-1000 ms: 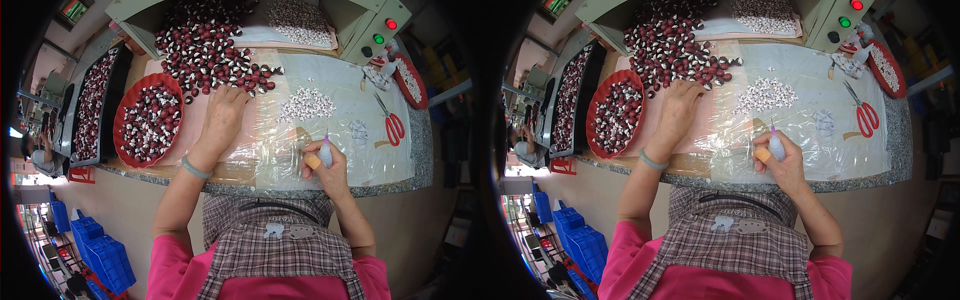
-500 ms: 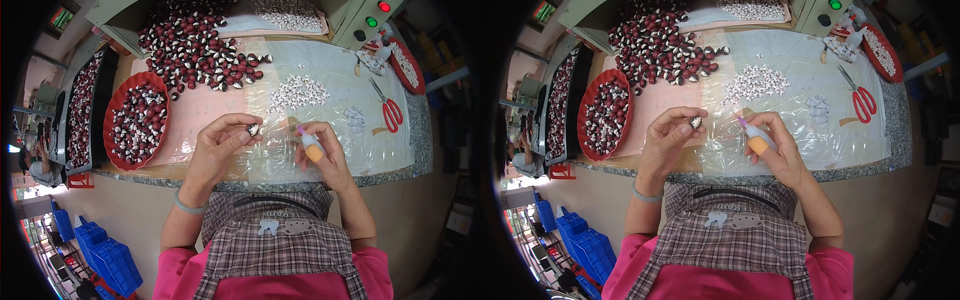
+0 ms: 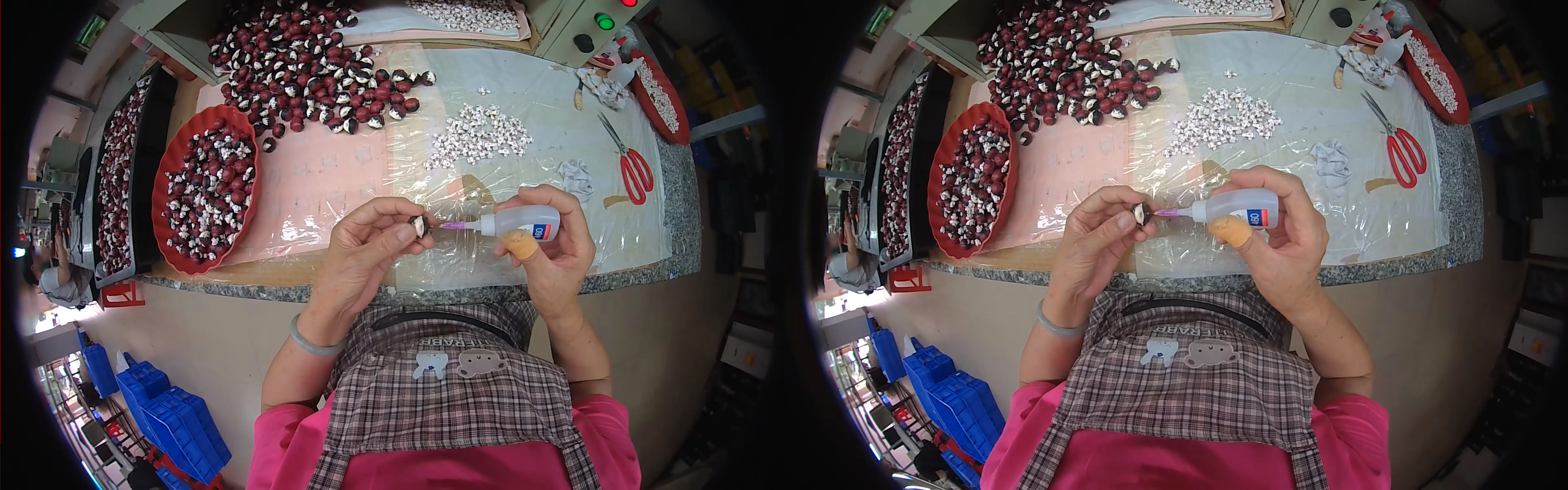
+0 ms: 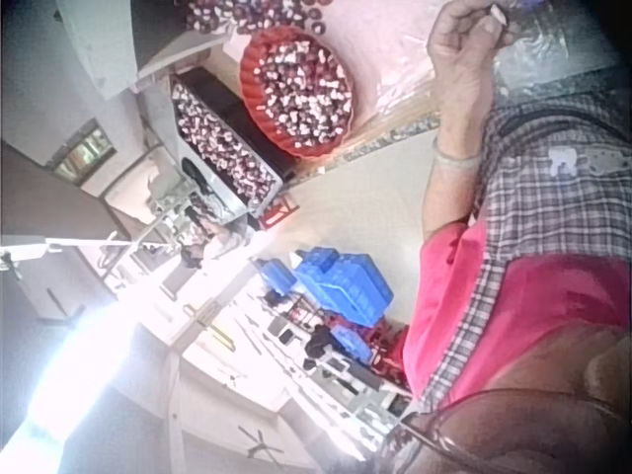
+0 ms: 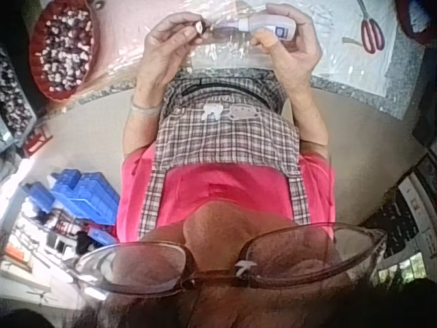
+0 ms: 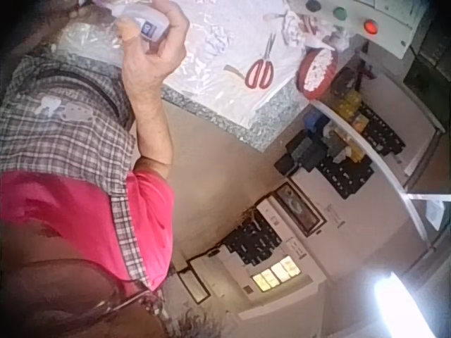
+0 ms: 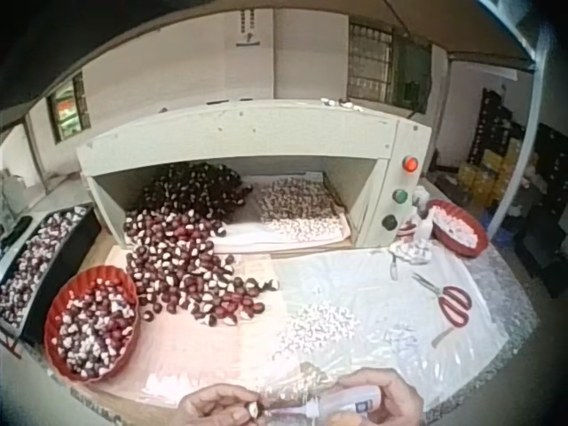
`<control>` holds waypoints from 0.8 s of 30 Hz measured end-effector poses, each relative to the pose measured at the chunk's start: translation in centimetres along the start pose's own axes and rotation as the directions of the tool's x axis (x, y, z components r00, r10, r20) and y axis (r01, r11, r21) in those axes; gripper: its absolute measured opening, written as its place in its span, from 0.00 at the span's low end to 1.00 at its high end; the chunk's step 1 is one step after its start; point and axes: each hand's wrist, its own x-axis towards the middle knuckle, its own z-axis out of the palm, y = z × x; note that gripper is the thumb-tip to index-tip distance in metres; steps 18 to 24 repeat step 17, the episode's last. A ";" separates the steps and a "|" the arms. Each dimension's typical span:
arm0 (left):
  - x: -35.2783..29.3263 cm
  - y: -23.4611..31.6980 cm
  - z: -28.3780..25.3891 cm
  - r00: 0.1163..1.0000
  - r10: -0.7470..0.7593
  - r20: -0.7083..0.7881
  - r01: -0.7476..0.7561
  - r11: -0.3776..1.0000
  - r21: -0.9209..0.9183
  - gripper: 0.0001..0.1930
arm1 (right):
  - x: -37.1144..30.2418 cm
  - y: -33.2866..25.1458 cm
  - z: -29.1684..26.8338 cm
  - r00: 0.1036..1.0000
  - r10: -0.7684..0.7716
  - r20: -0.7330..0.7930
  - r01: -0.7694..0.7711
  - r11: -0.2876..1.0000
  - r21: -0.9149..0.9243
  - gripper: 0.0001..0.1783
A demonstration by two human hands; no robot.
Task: Applying glue to small toy components and assembling them at a factory workbench.
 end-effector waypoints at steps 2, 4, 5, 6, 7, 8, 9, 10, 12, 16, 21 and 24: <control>0.0 0.0 0.1 1.000 -0.009 -0.013 0.009 1.000 0.027 0.10 | -0.1 -0.1 -0.1 0.999 -0.038 0.028 0.039 0.998 -0.039 0.22; 0.0 0.0 0.3 1.000 -0.014 -0.023 0.015 0.999 0.048 0.10 | -0.3 -0.2 -0.3 0.988 -0.135 0.076 0.147 0.970 -0.193 0.24; -0.1 0.0 0.3 0.999 -0.016 -0.033 0.018 0.997 0.070 0.10 | -0.3 -0.2 -0.2 0.988 -0.133 0.077 0.146 0.970 -0.193 0.24; -0.1 0.0 0.3 0.999 -0.016 -0.035 0.018 0.997 0.069 0.10 | -0.4 -0.3 0.0 0.986 -0.153 0.061 0.162 0.964 -0.213 0.23; -0.1 0.0 0.3 0.999 -0.015 -0.035 0.017 0.997 0.080 0.10 | -0.4 -0.3 0.1 0.984 -0.172 0.046 0.178 0.956 -0.232 0.23; 0.0 -0.1 0.2 0.999 -0.014 -0.034 0.017 0.996 0.091 0.10 | -0.4 -0.3 0.1 0.984 -0.171 0.046 0.177 0.956 -0.233 0.23; 0.0 -0.1 0.2 0.999 -0.014 -0.035 0.017 0.996 0.090 0.10 | -0.5 -0.4 0.2 0.983 -0.180 0.044 0.185 0.948 -0.260 0.23; 0.0 -0.2 0.2 0.999 -0.017 -0.036 0.020 0.995 0.098 0.10 | -0.5 -0.4 0.2 0.981 -0.190 0.042 0.194 0.938 -0.287 0.23; 0.0 -0.2 0.2 0.999 -0.020 -0.035 0.024 0.994 0.104 0.10 | -0.4 -0.5 0.2 0.980 -0.195 0.049 0.200 0.930 -0.308 0.22; 0.0 -0.2 0.1 0.999 -0.019 -0.040 0.022 0.997 0.075 0.09 | -0.4 -0.3 0.4 0.975 -0.215 0.063 0.223 0.914 -0.339 0.21; 0.0 -0.3 0.1 0.999 -0.020 -0.033 0.023 0.997 0.080 0.09 | -0.5 -0.4 0.4 0.974 -0.216 0.071 0.226 0.908 -0.353 0.21; 0.0 -0.3 0.1 0.999 -0.020 -0.033 0.023 0.997 0.080 0.09 | -0.5 -0.4 0.4 0.974 -0.216 0.071 0.226 0.908 -0.353 0.21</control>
